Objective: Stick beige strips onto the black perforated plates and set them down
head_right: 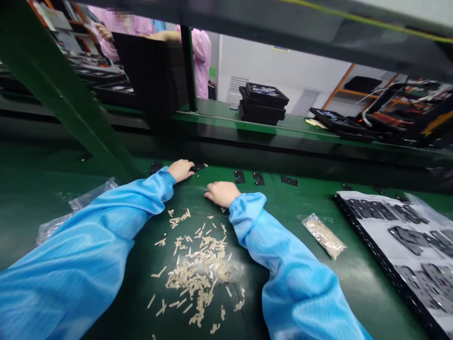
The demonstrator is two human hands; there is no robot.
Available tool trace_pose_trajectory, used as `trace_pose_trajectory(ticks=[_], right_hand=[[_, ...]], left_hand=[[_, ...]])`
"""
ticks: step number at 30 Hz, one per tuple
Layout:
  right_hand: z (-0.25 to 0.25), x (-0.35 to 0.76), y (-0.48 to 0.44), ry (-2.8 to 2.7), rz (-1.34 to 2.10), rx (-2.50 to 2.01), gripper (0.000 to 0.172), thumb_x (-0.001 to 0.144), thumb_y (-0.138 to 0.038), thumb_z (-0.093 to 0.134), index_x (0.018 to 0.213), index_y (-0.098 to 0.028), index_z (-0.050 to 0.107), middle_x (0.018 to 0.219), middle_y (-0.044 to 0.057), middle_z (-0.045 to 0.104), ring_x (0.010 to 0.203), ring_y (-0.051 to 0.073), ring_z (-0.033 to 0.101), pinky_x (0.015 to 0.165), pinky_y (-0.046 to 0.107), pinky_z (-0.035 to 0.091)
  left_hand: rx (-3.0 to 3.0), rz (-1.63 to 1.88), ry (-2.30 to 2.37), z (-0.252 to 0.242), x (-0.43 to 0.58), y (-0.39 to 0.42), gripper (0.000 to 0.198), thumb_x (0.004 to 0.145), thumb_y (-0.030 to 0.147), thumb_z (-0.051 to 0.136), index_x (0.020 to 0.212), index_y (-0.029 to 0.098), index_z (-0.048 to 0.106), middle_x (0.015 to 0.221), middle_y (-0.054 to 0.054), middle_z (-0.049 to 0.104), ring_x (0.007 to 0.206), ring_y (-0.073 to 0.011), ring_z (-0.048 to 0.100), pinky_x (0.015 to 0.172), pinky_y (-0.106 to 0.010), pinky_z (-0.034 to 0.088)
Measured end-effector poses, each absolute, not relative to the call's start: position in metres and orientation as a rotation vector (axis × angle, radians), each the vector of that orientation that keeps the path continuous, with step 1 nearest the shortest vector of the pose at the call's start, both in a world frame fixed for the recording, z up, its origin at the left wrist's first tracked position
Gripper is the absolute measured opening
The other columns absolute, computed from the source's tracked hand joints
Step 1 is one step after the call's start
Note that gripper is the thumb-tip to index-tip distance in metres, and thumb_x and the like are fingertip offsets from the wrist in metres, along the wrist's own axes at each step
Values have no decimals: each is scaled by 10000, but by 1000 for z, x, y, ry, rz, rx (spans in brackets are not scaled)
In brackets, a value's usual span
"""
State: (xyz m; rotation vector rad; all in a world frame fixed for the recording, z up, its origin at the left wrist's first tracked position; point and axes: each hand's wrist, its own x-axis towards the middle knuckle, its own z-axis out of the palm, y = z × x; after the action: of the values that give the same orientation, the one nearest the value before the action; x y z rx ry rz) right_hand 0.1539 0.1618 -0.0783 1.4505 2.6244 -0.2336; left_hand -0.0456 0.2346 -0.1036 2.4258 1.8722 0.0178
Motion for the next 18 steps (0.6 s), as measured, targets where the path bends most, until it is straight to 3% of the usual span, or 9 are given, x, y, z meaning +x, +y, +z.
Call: trace_pose_trajectory(ticks=[5,9,15,18], right_hand=[[-85,105,134,2842,-471,1071,173,816,-338,576,940,-217,559,977,29,575,827,148,568,659,229,399],[-92,104,137,2835,-559,1094,256,762,-315,647,943,-164,548,939,48,534,760,140,540,632,228,392],[-94,103,137,2795,-641,1162,154,733,-224,669,818,-158,559,880,35,507,739,133,514,648,227,378],[-94,98,130,2805,-674,1211,136,723,-160,653,796,-163,538,858,32,526,737,138,517,647,230,368]], left_hand=[[2430,31,1816,-102,-46,234,321,856,307,515,1134,148,520,1141,-89,555,975,-202,569,814,-414,494],[2381,101,1815,-100,-47,229,319,856,308,515,1131,147,521,1134,-88,559,968,-200,572,809,-411,496],[2260,322,1895,-94,-63,214,313,853,316,519,1116,147,530,1121,-85,564,958,-196,575,803,-406,497],[2208,477,1913,-87,-73,193,259,872,294,478,1067,143,557,1020,-70,615,902,-181,598,797,-374,490]])
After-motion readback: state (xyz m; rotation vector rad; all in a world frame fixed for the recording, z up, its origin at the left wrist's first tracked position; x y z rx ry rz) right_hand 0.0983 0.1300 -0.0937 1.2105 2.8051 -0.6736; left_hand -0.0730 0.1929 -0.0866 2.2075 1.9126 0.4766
